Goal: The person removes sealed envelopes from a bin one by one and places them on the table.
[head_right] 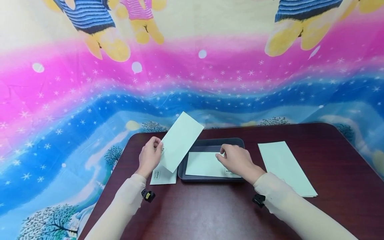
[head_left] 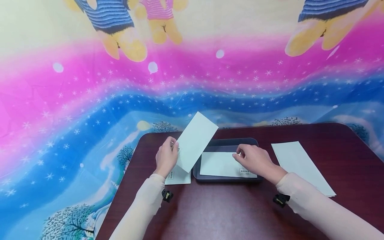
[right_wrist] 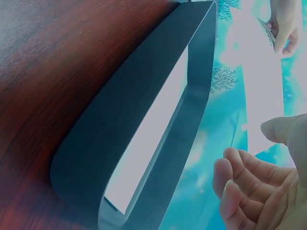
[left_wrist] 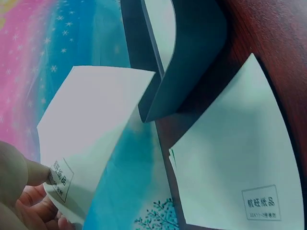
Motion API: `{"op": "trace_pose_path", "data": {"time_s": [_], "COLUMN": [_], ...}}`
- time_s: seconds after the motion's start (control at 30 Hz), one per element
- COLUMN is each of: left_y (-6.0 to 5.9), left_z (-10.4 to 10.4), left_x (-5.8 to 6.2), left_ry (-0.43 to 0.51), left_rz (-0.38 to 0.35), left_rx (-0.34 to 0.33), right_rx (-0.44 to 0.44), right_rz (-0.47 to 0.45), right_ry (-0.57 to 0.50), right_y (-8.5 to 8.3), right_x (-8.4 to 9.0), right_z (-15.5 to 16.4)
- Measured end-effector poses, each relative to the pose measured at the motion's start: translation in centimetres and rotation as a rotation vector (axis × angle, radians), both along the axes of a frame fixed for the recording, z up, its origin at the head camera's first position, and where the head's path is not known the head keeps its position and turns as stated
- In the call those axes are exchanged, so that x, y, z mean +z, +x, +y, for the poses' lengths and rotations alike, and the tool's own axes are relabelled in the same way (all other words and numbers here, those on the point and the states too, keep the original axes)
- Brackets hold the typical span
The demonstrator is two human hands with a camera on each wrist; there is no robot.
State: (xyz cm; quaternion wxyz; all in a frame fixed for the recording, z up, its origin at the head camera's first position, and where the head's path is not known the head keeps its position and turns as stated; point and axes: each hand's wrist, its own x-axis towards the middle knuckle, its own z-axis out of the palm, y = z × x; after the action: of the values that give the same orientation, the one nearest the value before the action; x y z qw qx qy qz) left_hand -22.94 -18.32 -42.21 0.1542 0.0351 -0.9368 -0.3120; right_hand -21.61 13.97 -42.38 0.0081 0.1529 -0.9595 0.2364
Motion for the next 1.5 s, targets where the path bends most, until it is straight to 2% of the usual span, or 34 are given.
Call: {"op": "trace_pose_path", "data": {"time_s": [0.23, 0.5, 0.87, 1.2, 1.5], "left_y": [0.4, 1.0, 1.5, 1.8, 1.8], "left_z": [-1.4, -2.5, -3.7, -5.3, -5.9], "left_x": [-0.4, -0.9, -2.6, -4.3, -5.6], "left_ry": [0.007, 0.010, 0.021, 0.013, 0.057], "left_rz": [-0.032, -0.061, -0.106, -0.214, -0.263], "left_rx": [0.065, 0.106, 0.148, 0.186, 0.197], "right_rx": [0.004, 0.008, 0.010, 0.014, 0.021], "right_rz": [-0.001, -0.004, -0.008, 0.000, -0.003], "right_ry": [0.000, 0.000, 0.005, 0.009, 0.015], "right_y": [-0.1, -0.2, 0.1, 0.0, 0.0], "right_x": [-0.1, -0.3, -0.7, -0.8, -0.9], "right_z": [-0.4, -0.9, -1.4, -1.5, -1.8]}}
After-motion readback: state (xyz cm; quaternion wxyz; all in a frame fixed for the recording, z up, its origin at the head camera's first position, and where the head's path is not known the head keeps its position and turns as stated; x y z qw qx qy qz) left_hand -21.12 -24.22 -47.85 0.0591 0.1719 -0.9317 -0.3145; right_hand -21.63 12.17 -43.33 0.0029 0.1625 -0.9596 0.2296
